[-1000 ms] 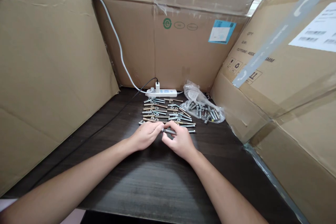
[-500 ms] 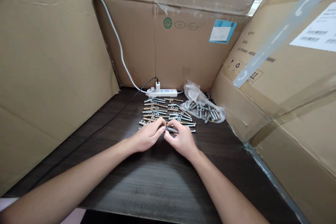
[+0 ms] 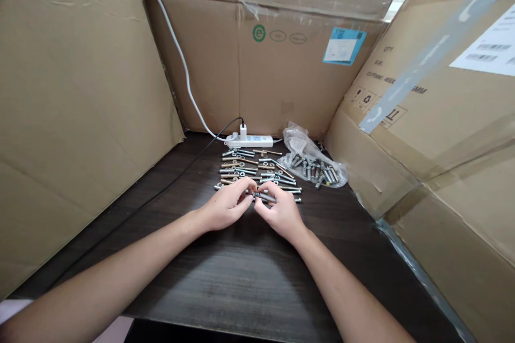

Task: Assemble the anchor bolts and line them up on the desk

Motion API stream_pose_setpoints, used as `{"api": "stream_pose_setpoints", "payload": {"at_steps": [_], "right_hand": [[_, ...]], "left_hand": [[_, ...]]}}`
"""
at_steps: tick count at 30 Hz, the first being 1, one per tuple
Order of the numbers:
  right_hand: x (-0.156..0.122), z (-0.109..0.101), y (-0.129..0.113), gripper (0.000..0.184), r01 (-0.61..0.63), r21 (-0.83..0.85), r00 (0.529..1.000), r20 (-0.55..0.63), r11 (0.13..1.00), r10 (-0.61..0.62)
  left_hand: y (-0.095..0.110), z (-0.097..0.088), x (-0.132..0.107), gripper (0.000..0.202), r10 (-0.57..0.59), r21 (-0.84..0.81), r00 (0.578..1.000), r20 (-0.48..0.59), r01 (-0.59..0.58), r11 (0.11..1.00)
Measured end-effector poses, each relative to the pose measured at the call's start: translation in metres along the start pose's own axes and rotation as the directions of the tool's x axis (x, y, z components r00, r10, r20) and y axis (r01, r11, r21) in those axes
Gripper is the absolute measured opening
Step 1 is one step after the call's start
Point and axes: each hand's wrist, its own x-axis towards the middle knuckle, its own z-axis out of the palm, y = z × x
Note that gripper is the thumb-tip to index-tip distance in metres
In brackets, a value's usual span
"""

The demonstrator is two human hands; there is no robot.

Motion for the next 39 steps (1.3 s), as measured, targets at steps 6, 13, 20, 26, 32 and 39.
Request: {"api": "stream_pose_setpoints", "payload": {"at_steps": [6, 13, 20, 26, 32, 39], "right_hand": [[-0.001, -0.0006, -0.0027, 0.014, -0.012, 0.02, 1.0, 0.019, 1.0, 0.012], [-0.0017, 0.0025, -0.0002, 0.013, 0.007, -0.017, 1.0, 0.029, 1.0, -0.006], [0.0001, -0.0019, -0.0026, 0.013, -0.014, 0.002, 1.0, -0.001, 1.0, 0.014], [-0.0018, 0.001, -0.0024, 0.014, -0.01, 0.009, 1.0, 0.017, 1.0, 0.01], [-0.0008, 0.0007, -0.0019, 0.012, -0.002, 0.008, 1.0, 0.014, 1.0, 0.002], [0.0005, -0.0016, -0.0015, 0.015, -0.01, 0.02, 1.0, 0.0, 1.0, 0.01]], "left_hand": [[-0.0001, 0.0011, 0.0005, 0.015, -0.043, 0.002, 0.999, 0.028, 0.043, 0.999], [-0.0032, 0.0008, 0.0031, 0.035, -0.086, 0.088, 0.993, 0.085, 0.079, 0.993], [0.0009, -0.0001, 0.0003, 0.013, -0.032, 0.009, 0.999, 0.024, 0.032, 0.999], [-0.0033, 0.002, 0.0019, 0.013, -0.048, 0.024, 0.998, 0.043, 0.047, 0.999], [-0.002, 0.0006, 0.0032, 0.034, -0.101, 0.132, 0.99, 0.098, 0.088, 0.987], [0.0029, 0.0, 0.0009, 0.02, -0.078, -0.005, 0.997, 0.029, 0.078, 0.997]]}}
